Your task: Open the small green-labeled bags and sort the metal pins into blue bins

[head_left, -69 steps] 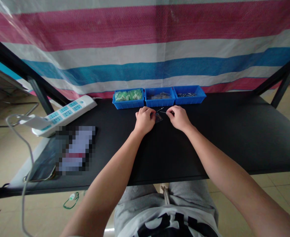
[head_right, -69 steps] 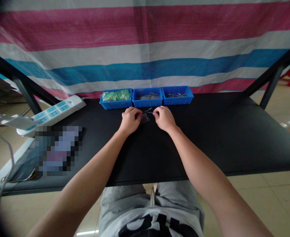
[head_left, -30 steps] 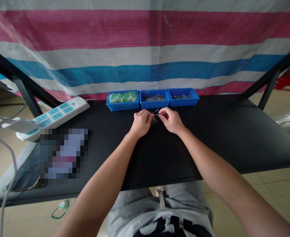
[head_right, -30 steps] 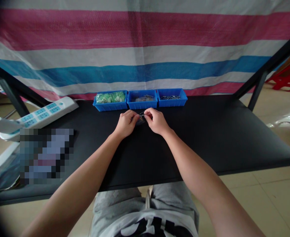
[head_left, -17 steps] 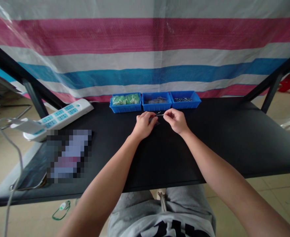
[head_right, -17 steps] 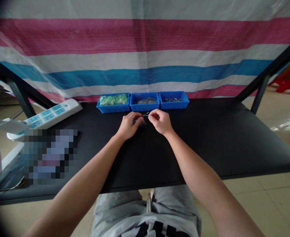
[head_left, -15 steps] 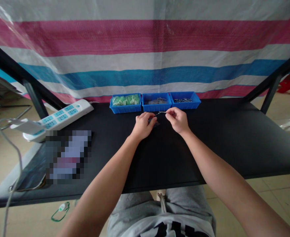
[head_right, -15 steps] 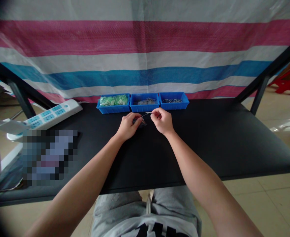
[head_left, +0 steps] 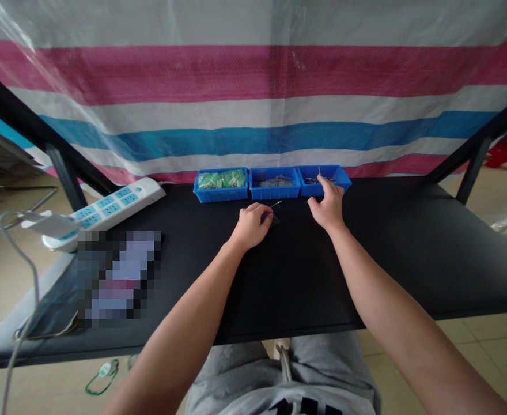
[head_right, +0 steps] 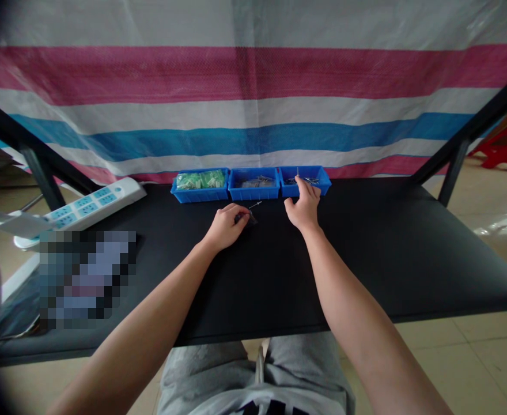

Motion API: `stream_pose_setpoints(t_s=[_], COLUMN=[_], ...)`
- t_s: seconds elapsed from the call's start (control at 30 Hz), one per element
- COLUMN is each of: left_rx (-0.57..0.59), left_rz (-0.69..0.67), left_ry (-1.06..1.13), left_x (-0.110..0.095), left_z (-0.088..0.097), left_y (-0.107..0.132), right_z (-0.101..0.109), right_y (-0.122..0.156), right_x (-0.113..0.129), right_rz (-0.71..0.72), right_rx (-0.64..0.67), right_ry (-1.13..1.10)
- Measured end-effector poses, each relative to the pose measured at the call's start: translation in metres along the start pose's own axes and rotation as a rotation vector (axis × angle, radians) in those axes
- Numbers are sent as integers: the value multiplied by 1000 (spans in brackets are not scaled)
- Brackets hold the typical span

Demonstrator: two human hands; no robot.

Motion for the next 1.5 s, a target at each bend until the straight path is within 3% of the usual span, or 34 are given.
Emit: stream_pose_setpoints(t_s=[0.27,0.5,0.63,0.87,1.07,1.23,1.4,1.5], left_rx=[1,6,-7,-81,-53,38,95,99], left_rz=[-12,-19,-18,134,221,184,150,44], left_ry=[9,-1,-18,-92,-219,-356,-295,-207], left_x=[-1,0,1,9,5,1,5,2], left_z=[1,1,2,5,8,3,-3,-4], left_y=[1,1,1,-1,3,5,2,0], right_z=[-8,-13,-11,-3,-10,-18,-20,-20], right_y=[1,3,5,9,19,23,23,23], right_x=[-11,-12,-9,18,46,52,51,53], right_rz=[-98,-71,-47,118,238,273,242,203], right_rx=[60,162,115,-8,161,267,310,347], right_ry=[-13,-21,-32,-88,-196,-217,-223,-274])
Point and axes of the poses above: each hand's wrist, its own y-axis away from the middle knuckle, its own z-axis out of the back of the hand, x = y × z, the point moved 4 cm from there along -y, towards the middle knuckle, and after that the axes turned 4 degrees about x, right-handed, at the moved point
